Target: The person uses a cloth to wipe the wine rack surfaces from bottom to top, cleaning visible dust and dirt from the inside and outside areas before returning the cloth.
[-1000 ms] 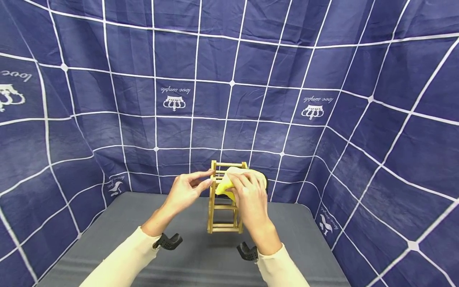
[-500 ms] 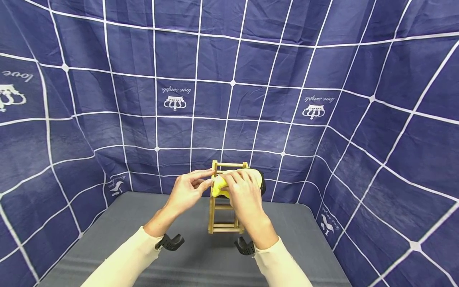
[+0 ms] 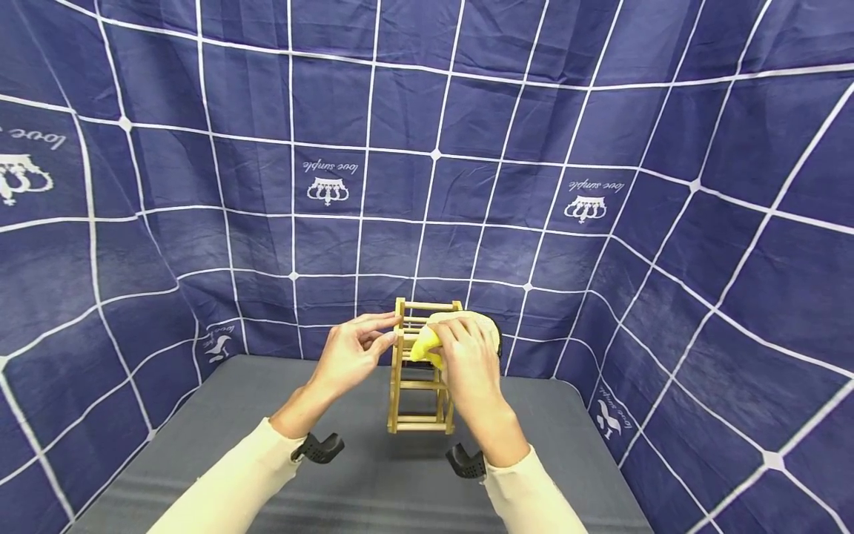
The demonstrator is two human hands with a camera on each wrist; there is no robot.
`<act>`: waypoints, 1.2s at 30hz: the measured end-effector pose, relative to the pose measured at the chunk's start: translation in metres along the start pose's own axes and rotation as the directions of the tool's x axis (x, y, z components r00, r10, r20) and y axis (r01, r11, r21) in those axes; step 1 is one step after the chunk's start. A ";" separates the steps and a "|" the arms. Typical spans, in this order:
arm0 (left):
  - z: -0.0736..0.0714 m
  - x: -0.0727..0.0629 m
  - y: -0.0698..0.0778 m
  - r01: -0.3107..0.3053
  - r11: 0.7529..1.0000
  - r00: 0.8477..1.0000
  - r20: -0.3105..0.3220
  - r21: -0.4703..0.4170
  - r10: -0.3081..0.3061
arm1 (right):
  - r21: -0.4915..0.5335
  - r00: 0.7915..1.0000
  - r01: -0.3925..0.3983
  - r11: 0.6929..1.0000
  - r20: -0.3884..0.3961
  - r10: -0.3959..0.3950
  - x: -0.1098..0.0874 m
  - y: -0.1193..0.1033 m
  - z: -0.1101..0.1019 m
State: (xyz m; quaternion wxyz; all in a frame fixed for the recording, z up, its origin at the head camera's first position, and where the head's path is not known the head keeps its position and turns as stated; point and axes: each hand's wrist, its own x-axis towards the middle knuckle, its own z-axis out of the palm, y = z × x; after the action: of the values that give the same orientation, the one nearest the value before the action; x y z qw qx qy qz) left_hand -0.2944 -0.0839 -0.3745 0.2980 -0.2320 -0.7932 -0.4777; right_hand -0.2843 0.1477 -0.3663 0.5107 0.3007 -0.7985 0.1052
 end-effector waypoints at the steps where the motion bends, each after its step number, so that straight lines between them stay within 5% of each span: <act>1: 0.000 0.000 0.000 -0.006 1.000 1.000 -0.001 0.007 0.006 | 0.020 1.000 0.006 1.000 -0.006 -0.006 0.000 -0.003 0.004; 7: -0.001 0.001 -0.001 -0.019 1.000 1.000 -0.008 -0.024 0.019 | 0.124 0.999 0.030 0.992 -0.017 -0.029 0.002 -0.012 0.016; 13: 0.000 -0.002 -0.001 0.014 1.000 1.000 -0.007 -0.019 -0.014 | 0.153 0.996 0.042 0.987 -0.090 -0.028 -0.005 -0.001 0.004; 20: 0.001 -0.005 -0.002 0.042 0.999 0.999 0.001 -0.031 -0.042 | 0.266 0.979 -0.093 0.959 -0.153 0.137 -0.021 0.029 -0.022; 26: -0.001 -0.002 0.000 0.021 0.999 1.000 0.003 -0.038 -0.021 | 0.320 0.932 -0.207 0.925 -0.224 0.286 -0.036 0.055 -0.034; 36: 0.000 -0.006 -0.001 0.038 0.998 0.999 0.027 -0.040 -0.036 | 0.210 0.909 -0.396 0.894 -0.047 0.413 -0.102 0.094 -0.014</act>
State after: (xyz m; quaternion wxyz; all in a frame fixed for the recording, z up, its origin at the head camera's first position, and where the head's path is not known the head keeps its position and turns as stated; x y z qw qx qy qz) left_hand -0.2906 -0.0850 -0.3790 0.2738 -0.2296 -0.7913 -0.4961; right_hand -0.2989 0.2676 -0.4368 0.4811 0.1716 -0.8054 0.3007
